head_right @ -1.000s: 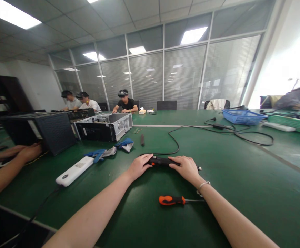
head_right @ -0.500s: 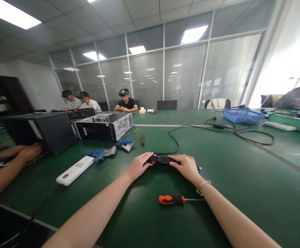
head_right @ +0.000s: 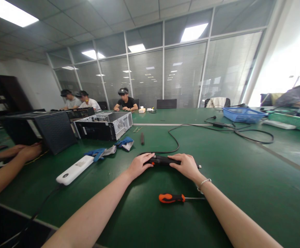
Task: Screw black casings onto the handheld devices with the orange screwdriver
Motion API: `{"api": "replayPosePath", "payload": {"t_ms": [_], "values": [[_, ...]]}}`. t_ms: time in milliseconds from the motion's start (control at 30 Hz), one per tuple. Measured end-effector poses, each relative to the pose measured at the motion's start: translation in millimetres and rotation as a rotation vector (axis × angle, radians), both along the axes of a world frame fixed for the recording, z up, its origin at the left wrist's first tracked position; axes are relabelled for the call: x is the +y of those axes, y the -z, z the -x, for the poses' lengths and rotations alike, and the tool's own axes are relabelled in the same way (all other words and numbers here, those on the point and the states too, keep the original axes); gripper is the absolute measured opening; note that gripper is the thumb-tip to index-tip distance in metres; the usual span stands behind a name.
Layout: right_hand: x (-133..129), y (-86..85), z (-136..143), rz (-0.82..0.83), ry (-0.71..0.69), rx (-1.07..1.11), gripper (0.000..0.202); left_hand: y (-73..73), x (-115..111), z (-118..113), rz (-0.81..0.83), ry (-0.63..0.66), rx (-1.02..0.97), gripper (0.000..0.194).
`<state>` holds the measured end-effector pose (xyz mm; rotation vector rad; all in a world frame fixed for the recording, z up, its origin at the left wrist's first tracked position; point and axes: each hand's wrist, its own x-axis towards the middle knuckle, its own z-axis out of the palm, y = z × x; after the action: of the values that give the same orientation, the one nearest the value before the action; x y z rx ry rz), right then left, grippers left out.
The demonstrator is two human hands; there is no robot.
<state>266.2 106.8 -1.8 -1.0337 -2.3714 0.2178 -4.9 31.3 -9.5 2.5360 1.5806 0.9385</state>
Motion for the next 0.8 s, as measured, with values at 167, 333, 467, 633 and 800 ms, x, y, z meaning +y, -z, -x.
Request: {"api": "replayPosePath", "payload": {"t_ms": [167,333,467,633,800], "values": [[-0.8,1.2,0.3,0.006,-0.002,0.023,0.035,0.1,-0.9,-1.0,0.013,-0.027,-0.031,0.054],[-1.5,3.5,1.4,-0.012,0.010,0.067,0.033,2.1,-1.5,-1.3,-0.001,-0.029,-0.070,0.057],[-0.5,3.5,0.7,-0.024,0.004,0.091,0.032,2.5,-1.9,-1.1,-0.027,-0.009,-0.108,0.063],[0.6,3.2,-0.8,-0.023,-0.002,0.092,0.032,1.3,-2.4,-0.5,-0.028,-0.008,-0.105,0.064],[-0.2,2.8,-0.9,-0.018,0.012,0.084,0.034,1.8,-3.0,-1.2,-0.038,-0.008,-0.099,0.065]]}}
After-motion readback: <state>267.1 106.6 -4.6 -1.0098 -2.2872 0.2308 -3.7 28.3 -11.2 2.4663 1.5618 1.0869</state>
